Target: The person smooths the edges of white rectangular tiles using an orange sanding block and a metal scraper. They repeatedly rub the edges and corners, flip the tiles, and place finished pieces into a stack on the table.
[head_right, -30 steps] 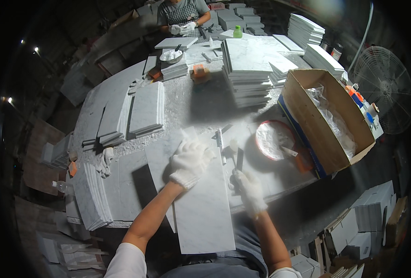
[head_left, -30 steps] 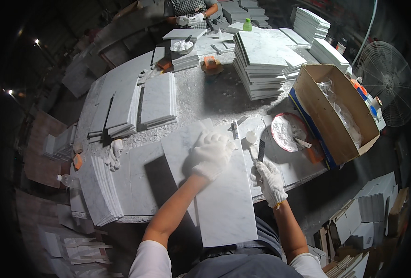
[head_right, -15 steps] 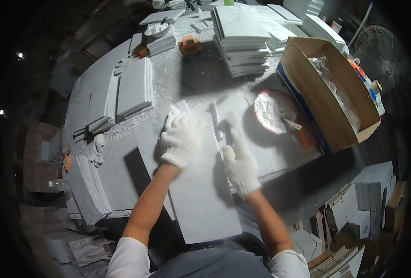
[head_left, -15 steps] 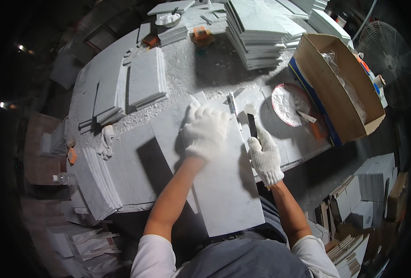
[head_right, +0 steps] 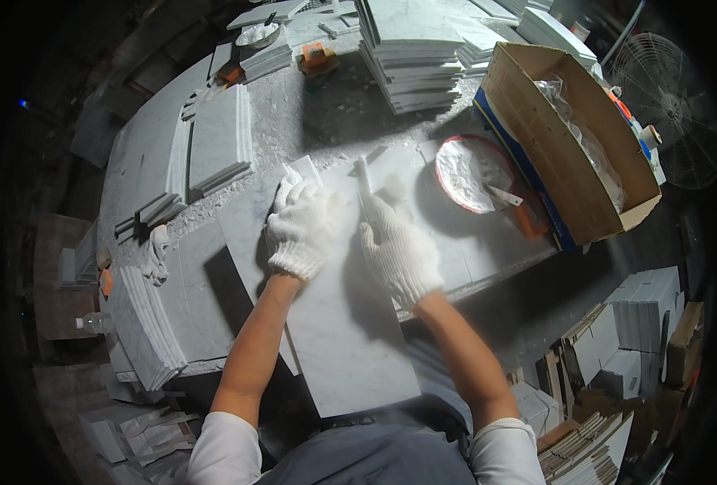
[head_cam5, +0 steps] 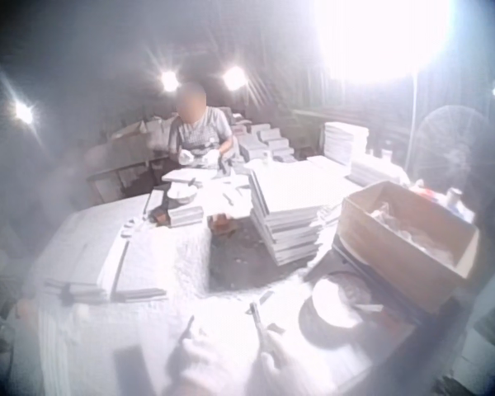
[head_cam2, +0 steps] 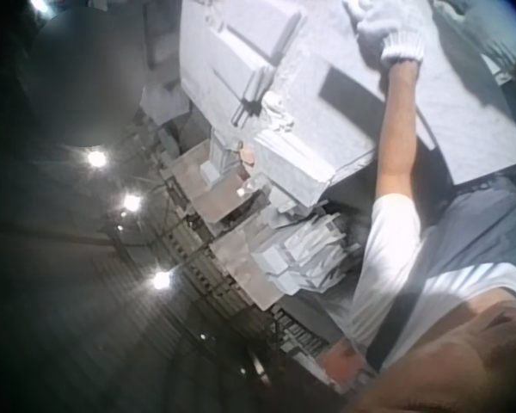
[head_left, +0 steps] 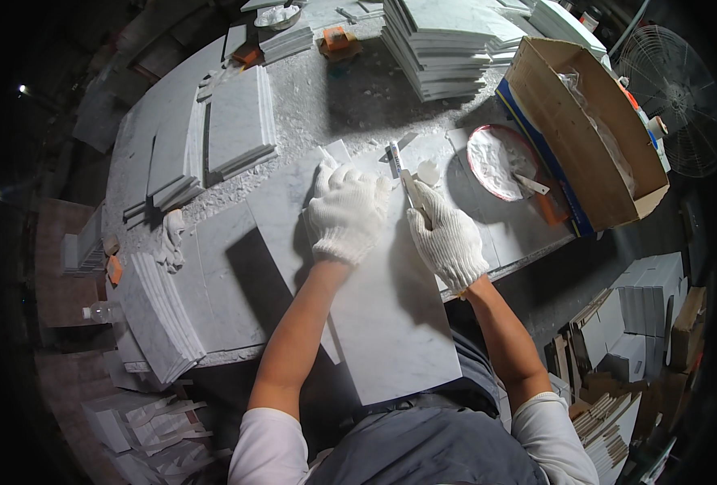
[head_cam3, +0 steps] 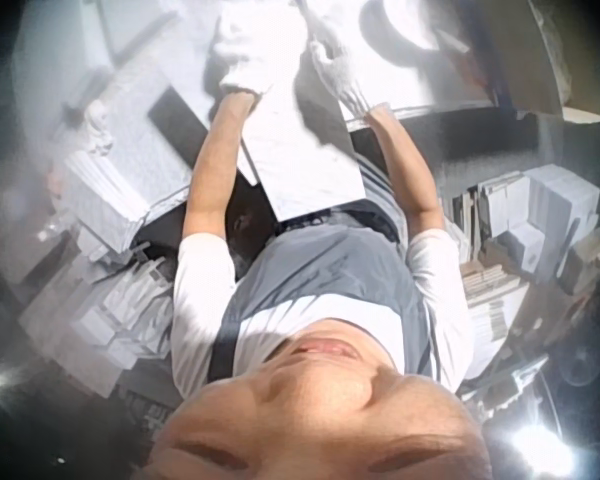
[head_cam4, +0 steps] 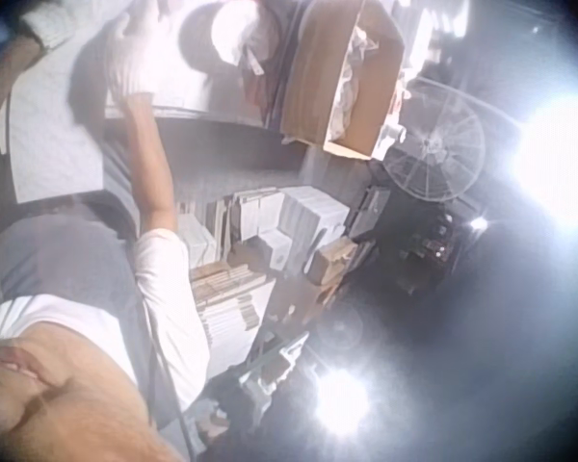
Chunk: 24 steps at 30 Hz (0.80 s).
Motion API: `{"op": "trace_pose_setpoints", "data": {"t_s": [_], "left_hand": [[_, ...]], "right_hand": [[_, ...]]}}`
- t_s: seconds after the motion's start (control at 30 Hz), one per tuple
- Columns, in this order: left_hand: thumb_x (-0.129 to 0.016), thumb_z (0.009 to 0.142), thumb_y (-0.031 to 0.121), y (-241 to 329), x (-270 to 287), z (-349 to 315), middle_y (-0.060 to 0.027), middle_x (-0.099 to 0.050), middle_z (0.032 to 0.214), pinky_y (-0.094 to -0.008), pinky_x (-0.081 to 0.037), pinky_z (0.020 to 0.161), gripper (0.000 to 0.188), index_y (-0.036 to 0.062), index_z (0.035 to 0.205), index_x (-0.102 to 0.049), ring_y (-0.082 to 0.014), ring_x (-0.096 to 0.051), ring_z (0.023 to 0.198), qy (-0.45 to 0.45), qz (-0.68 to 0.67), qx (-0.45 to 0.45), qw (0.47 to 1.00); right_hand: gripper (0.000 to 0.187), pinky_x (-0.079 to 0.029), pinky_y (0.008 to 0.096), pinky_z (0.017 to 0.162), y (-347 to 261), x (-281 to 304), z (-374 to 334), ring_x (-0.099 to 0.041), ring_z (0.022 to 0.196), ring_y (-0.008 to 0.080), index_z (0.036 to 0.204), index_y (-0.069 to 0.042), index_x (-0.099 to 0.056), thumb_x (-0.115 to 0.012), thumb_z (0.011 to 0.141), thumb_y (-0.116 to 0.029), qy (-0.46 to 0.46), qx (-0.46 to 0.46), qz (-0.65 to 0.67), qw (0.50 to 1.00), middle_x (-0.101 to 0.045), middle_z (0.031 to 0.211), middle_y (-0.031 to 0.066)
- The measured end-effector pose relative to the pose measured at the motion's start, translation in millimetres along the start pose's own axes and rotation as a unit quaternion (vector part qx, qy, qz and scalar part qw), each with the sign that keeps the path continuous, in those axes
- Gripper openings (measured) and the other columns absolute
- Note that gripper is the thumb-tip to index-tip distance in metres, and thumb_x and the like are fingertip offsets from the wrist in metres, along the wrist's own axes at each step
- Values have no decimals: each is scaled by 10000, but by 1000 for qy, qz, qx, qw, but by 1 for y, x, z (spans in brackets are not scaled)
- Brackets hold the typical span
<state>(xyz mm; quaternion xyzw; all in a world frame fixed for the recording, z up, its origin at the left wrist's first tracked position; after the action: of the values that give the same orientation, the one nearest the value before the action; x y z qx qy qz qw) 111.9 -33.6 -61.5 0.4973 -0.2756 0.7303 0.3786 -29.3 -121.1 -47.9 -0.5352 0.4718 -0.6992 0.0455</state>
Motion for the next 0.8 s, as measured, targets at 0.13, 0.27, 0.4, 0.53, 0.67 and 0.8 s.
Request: {"op": "trace_pose_setpoints", "data": {"t_s": [0.13, 0.27, 0.4, 0.53, 0.67, 0.8], "left_hand": [[-583, 921, 401, -1, 0, -2, -78, -684, 999, -499, -561, 868, 257, 197, 910, -740, -301, -656, 1040, 22, 9, -10, 1000], [-582, 921, 396, 0, 2, -2, -80, -680, 989, -498, -574, 813, 244, 208, 905, -736, -308, -658, 1032, 18, 15, -11, 1000], [-568, 940, 408, 0, 1, 0, -88, -687, 976, -501, -577, 786, 284, 179, 911, -735, -320, -676, 992, -16, 5, 3, 1000], [-528, 981, 456, -1, 2, -1, -101, -707, 1002, -522, -571, 785, 394, 127, 920, -734, -342, -691, 982, -2, -50, 33, 998], [-500, 1000, 497, -1, 3, -1, -118, -712, 1039, -531, -563, 794, 468, 98, 922, -731, -351, -688, 1004, 33, -18, 31, 999], [-493, 1007, 495, 1, 5, -1, -131, -714, 1059, -521, -560, 800, 479, 88, 928, -733, -349, -681, 1021, 45, 1, 7, 999]], "right_hand": [[616, -556, 506, 742, 1, -3, 2, -687, 853, 406, 1549, -272, -429, -597, 959, -217, 0, 10, -13, 1000, -660, 1106, 219], [616, -559, 504, 724, 1, -3, 2, -690, 836, 400, 1550, -278, -434, -601, 960, -223, 5, 0, -26, 1000, -656, 1103, 234], [476, -574, 468, 811, 1, -1, 2, -720, 926, 401, 1414, -132, -596, -641, 955, -247, 24, -9, -17, 1000, -734, 1055, 206], [471, -569, 462, 829, -1, 0, 1, -711, 959, 407, 1420, -125, -594, -633, 965, -241, 35, 14, -7, 999, -718, 1103, 221], [462, -563, 452, 827, 0, -1, 2, -709, 949, 411, 1426, -115, -589, -619, 979, -229, 33, 21, 7, 999, -714, 1101, 226], [452, -555, 450, 810, 2, -1, 6, -707, 938, 416, 1433, -116, -579, -599, 995, -225, 11, 18, 16, 1000, -707, 1090, 234]]}}
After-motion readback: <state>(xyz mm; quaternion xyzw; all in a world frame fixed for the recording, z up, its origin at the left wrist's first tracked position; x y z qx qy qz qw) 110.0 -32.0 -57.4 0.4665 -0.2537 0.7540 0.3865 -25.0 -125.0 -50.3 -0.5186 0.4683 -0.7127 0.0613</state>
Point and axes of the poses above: each hand's wrist, its own z-axis towards the middle knuckle, its own x-axis out of the back of the hand, y = z × x, the point moved 4 cm from there along z, towards the middle knuckle
